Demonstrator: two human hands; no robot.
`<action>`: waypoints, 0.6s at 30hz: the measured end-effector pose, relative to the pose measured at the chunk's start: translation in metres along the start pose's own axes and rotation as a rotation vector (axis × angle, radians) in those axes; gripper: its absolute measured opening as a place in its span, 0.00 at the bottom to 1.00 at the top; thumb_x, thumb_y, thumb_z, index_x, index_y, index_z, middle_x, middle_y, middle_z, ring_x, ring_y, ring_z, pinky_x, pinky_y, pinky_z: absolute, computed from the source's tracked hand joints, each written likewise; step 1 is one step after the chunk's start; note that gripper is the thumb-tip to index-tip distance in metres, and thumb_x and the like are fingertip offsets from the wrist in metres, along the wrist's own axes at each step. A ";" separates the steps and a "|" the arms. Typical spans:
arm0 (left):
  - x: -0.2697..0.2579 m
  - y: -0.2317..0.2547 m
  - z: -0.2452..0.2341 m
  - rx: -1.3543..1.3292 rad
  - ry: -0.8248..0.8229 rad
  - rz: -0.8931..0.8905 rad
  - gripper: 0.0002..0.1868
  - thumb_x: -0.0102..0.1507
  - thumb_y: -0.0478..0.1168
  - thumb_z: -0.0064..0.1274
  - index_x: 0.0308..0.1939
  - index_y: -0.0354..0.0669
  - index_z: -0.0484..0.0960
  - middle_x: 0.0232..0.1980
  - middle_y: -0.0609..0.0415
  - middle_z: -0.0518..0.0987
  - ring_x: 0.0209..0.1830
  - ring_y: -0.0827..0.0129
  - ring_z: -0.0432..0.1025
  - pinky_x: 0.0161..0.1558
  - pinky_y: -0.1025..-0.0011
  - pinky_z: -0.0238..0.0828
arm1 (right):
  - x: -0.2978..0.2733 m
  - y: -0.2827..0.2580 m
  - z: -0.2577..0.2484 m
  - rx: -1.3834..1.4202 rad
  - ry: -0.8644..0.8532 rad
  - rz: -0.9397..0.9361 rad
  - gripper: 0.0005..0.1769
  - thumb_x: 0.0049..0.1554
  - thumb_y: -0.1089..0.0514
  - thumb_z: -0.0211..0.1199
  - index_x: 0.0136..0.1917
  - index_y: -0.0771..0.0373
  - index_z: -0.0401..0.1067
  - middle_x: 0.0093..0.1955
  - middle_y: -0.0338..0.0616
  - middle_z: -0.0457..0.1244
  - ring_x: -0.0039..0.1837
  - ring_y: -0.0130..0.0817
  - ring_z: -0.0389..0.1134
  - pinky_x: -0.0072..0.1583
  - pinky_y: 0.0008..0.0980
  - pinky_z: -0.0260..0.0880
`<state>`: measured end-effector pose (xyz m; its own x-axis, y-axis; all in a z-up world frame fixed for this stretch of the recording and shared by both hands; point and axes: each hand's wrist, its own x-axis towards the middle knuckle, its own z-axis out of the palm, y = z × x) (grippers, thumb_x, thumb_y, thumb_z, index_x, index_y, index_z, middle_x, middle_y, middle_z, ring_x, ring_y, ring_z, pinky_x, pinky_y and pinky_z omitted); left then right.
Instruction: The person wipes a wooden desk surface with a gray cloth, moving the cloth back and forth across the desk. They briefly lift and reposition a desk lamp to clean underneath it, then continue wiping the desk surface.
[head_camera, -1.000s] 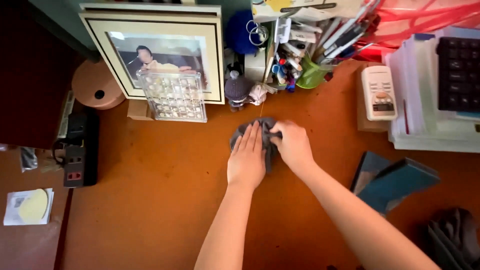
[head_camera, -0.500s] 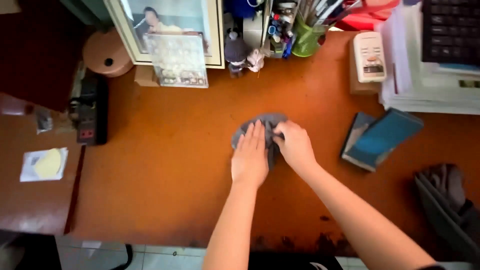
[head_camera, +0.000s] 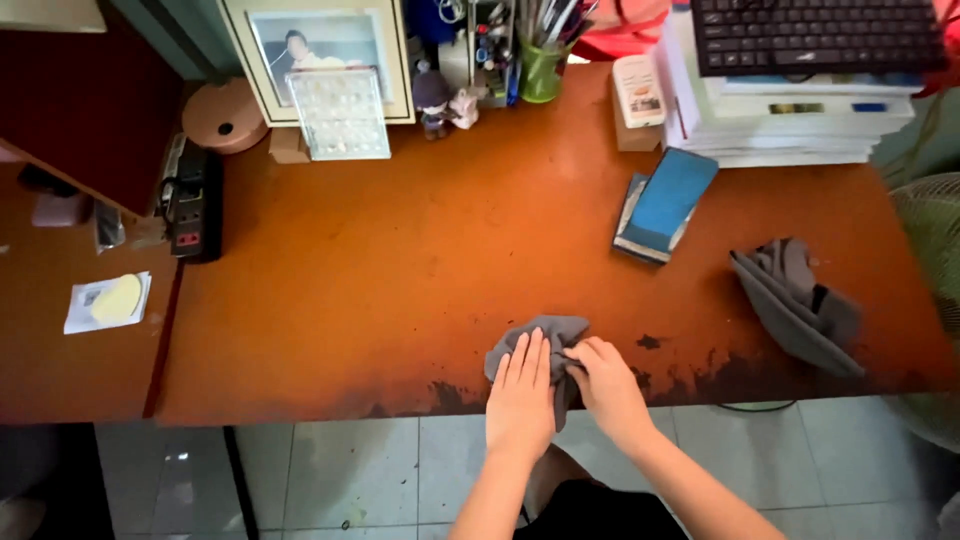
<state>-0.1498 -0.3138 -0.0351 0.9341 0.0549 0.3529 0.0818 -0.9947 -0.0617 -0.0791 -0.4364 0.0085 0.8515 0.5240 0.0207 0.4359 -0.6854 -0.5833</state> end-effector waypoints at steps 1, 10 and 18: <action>0.007 -0.003 -0.013 0.000 -0.001 0.002 0.36 0.59 0.52 0.24 0.69 0.44 0.41 0.75 0.57 0.38 0.74 0.67 0.34 0.68 0.69 0.33 | 0.001 -0.003 -0.001 0.001 0.000 0.002 0.07 0.54 0.60 0.52 0.46 0.62 0.67 0.48 0.45 0.61 0.51 0.42 0.61 0.50 0.35 0.63; 0.073 -0.018 0.001 -0.355 -0.230 -0.026 0.31 0.62 0.46 0.33 0.68 0.41 0.48 0.72 0.56 0.46 0.72 0.67 0.40 0.67 0.67 0.37 | 0.073 -0.004 -0.011 -0.033 -0.008 0.120 0.04 0.54 0.60 0.49 0.42 0.61 0.65 0.47 0.47 0.60 0.46 0.46 0.59 0.45 0.40 0.61; 0.205 -0.046 0.030 -0.412 -0.536 -0.101 0.31 0.64 0.45 0.29 0.69 0.44 0.40 0.74 0.54 0.37 0.73 0.66 0.32 0.69 0.65 0.29 | 0.199 0.018 -0.022 -0.371 0.067 0.062 0.07 0.53 0.59 0.53 0.46 0.55 0.60 0.43 0.38 0.56 0.49 0.34 0.62 0.46 0.29 0.70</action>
<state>0.0481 -0.2537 0.0121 0.9806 0.0784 -0.1794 0.1374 -0.9285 0.3451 0.1049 -0.3560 0.0199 0.8915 0.4498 0.0543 0.4482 -0.8579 -0.2514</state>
